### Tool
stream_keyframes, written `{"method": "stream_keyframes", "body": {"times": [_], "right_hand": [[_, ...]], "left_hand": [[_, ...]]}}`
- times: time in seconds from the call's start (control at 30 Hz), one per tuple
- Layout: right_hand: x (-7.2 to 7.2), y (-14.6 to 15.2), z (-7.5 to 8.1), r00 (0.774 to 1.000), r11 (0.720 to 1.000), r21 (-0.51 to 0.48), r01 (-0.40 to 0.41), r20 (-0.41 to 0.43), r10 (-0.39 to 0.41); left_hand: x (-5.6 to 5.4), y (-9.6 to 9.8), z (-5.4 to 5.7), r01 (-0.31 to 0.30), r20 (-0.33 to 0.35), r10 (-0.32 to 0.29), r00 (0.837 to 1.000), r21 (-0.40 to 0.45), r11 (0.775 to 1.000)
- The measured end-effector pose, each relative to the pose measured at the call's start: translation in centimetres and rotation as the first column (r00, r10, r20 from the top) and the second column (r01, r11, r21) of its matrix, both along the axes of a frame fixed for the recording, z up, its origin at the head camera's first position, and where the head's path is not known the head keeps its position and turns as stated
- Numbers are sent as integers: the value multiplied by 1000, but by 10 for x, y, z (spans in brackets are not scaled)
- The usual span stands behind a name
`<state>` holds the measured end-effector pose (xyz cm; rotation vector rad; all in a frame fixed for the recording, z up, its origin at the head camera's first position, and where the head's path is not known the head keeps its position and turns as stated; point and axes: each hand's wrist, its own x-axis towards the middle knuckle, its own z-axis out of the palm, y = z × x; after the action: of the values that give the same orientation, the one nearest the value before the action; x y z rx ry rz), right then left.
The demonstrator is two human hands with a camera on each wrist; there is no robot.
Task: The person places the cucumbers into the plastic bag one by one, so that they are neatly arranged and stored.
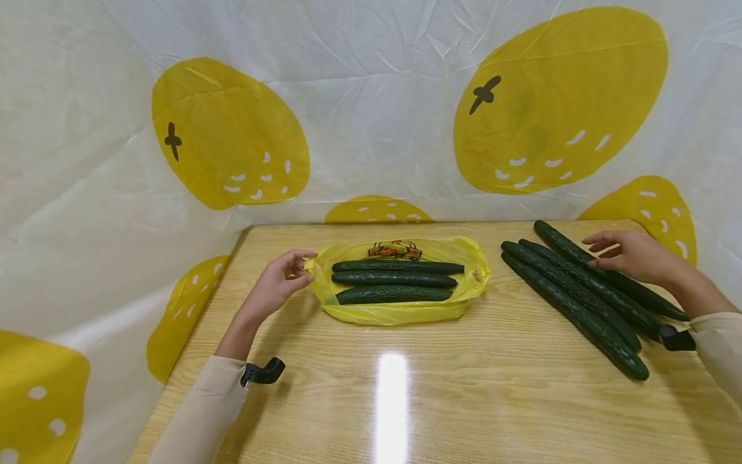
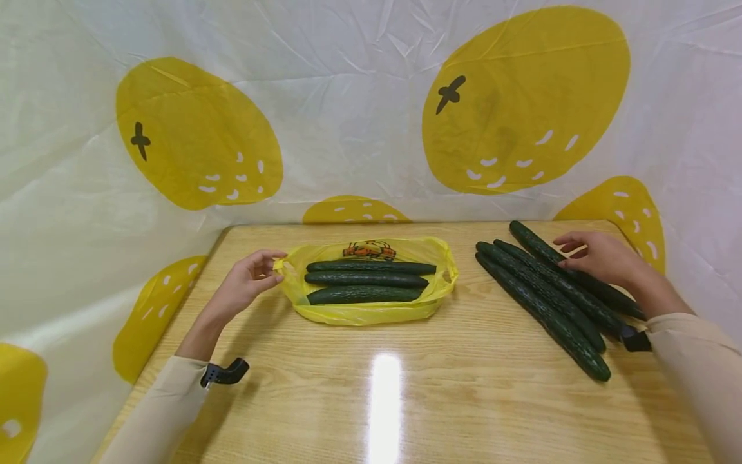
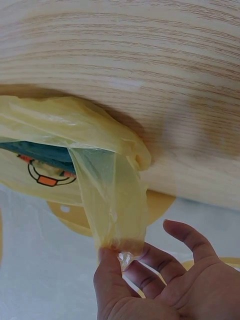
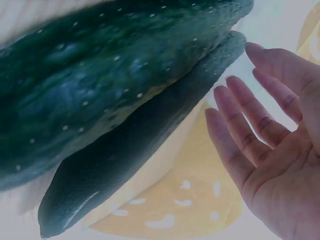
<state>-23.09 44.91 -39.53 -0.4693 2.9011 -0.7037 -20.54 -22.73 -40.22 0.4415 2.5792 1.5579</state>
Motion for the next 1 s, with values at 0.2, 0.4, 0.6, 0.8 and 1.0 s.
{"method": "stream_keyframes", "body": {"times": [0.2,0.4,0.6,0.8,1.0], "right_hand": [[-3,3,-2,998,999,31,13,57,-15],[-6,5,-6,998,997,81,6,64,-12],[-9,7,-11,993,997,83,3,118,-12],[-13,7,-17,993,993,117,-11,116,-3],[-15,6,-17,992,990,141,-10,126,-8]], "left_hand": [[0,0,-1,-1,-2,1,1000,0,1000],[1,0,0,-4,6,4,1000,4,1000],[1,0,0,-3,6,3,1000,9,1000],[1,0,0,-4,-2,4,1000,2,1000],[0,0,0,-6,1,6,1000,-1,1000]]}}
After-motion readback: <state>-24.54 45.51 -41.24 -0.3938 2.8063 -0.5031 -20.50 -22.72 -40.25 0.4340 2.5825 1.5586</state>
